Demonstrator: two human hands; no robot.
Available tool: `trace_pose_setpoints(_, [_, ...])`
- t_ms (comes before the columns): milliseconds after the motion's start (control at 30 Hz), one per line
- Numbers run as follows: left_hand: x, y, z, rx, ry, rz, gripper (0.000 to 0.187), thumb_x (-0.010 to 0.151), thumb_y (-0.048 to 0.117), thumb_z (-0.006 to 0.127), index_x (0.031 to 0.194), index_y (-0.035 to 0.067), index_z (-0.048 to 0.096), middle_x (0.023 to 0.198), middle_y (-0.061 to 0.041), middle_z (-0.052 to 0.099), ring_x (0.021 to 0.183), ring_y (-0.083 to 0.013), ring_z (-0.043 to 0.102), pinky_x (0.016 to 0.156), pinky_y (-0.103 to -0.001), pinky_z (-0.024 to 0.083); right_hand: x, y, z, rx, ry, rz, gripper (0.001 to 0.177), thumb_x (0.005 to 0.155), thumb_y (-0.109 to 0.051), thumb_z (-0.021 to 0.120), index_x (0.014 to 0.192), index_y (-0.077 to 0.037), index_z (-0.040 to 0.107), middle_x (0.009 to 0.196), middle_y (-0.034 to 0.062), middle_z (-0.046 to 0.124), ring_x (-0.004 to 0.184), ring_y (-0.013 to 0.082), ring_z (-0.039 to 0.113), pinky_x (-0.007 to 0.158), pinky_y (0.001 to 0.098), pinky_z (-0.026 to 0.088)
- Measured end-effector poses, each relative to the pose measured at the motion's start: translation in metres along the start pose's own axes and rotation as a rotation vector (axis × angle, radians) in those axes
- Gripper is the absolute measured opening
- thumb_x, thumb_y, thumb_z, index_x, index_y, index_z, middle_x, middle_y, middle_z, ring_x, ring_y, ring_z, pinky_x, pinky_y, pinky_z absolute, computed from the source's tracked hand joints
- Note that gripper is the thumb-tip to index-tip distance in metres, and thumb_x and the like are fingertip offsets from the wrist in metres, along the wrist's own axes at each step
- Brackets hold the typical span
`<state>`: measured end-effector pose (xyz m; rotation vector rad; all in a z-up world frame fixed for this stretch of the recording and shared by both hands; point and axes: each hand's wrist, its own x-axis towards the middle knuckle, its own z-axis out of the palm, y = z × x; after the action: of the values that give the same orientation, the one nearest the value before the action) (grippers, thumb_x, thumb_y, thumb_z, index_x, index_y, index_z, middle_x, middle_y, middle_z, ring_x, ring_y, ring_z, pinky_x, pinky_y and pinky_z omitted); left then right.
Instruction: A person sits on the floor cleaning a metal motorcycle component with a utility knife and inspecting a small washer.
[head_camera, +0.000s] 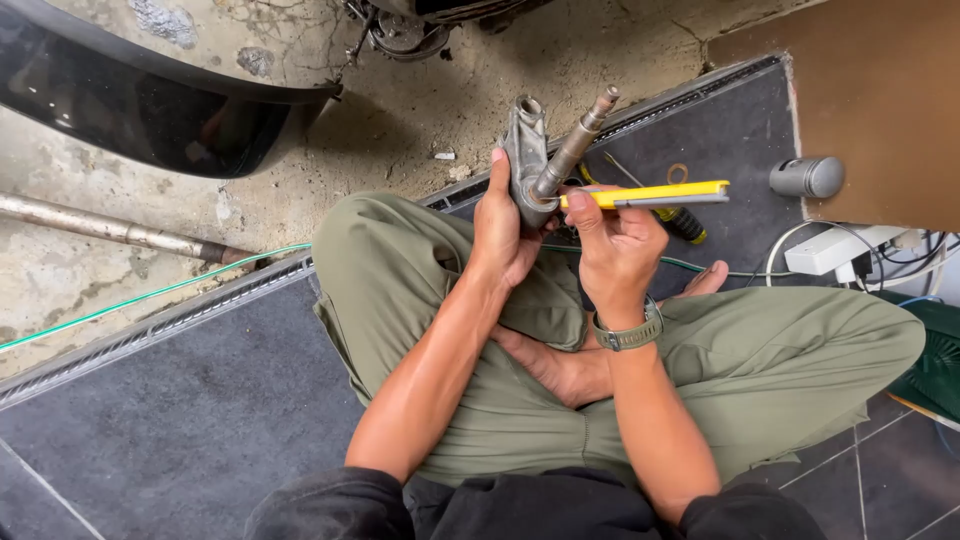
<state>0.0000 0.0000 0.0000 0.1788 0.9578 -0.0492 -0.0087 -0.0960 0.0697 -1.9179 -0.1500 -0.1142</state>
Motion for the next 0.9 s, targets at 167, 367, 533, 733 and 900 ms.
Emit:
trace_pose_setpoints(167, [0.005, -0.005, -0.001, -0.01, -0.018, -0.003, 0.055, 0.099, 0.047, 0.062, 0.097, -0.007, 0.053, 0.076, -0.031, 0.064, 0.055, -0.0382, 0.066, 0.041, -0.044, 0.048, -0.003, -0.005, 0.001, -0.028, 0.007, -0.019, 0.021, 0.1, -0.015, 0.081, 0.093, 0.003, 0.074, 0.071, 0.0145, 0.068, 0.077, 0.0168, 0.068, 0.075, 0.0364, 0.057])
trace_pose_setpoints(367, [-0.003, -0.002, 0.003, 0.017, -0.063, 0.017, 0.057, 0.098, 0.049, 0.063, 0.098, -0.007, 0.053, 0.077, -0.031, 0.065, 0.055, -0.0366, 0.066, 0.041, -0.044, 0.048, -0.003, -0.017, 0.0, -0.031, 0.004, -0.061, 0.021, 0.1, -0.015, 0.08, 0.095, 0.004, 0.074, 0.073, 0.0169, 0.068, 0.08, 0.019, 0.07, 0.075, 0.0385, 0.058])
trace_pose_setpoints(533, [-0.043, 0.017, 0.024, 0.089, -0.122, 0.07, 0.061, 0.092, 0.054, 0.069, 0.094, -0.006, 0.055, 0.075, -0.028, 0.064, 0.054, -0.0335, 0.065, 0.041, -0.041, 0.046, -0.005, -0.026, -0.008, -0.015, -0.015, -0.101, 0.02, 0.1, -0.015, 0.079, 0.098, 0.004, 0.073, 0.079, 0.0178, 0.07, 0.082, 0.0219, 0.072, 0.078, 0.0407, 0.061])
trace_pose_setpoints(733, [-0.101, 0.05, 0.047, 0.168, -0.188, 0.101, 0.064, 0.103, 0.056, 0.038, 0.094, -0.006, 0.054, 0.07, -0.011, 0.055, 0.053, -0.0141, 0.058, 0.045, -0.026, 0.048, -0.012, -0.044, -0.006, 0.063, 0.046, -0.155, 0.029, 0.108, -0.02, 0.064, 0.103, 0.009, 0.066, 0.077, 0.0178, 0.062, 0.088, 0.0303, 0.074, 0.079, 0.0457, 0.064])
trace_pose_setpoints(900, [-0.066, 0.031, 0.028, 0.321, -0.031, 0.193, 0.098, 0.095, 0.073, 0.039, 0.134, -0.016, 0.051, 0.118, -0.031, 0.055, 0.107, -0.0391, 0.062, 0.094, -0.056, 0.053, 0.0, -0.016, -0.019, 0.176, -0.02, -0.206, 0.027, 0.111, -0.009, 0.049, 0.129, 0.011, 0.047, 0.079, 0.0256, 0.061, 0.079, 0.0374, 0.074, 0.063, 0.036, 0.063])
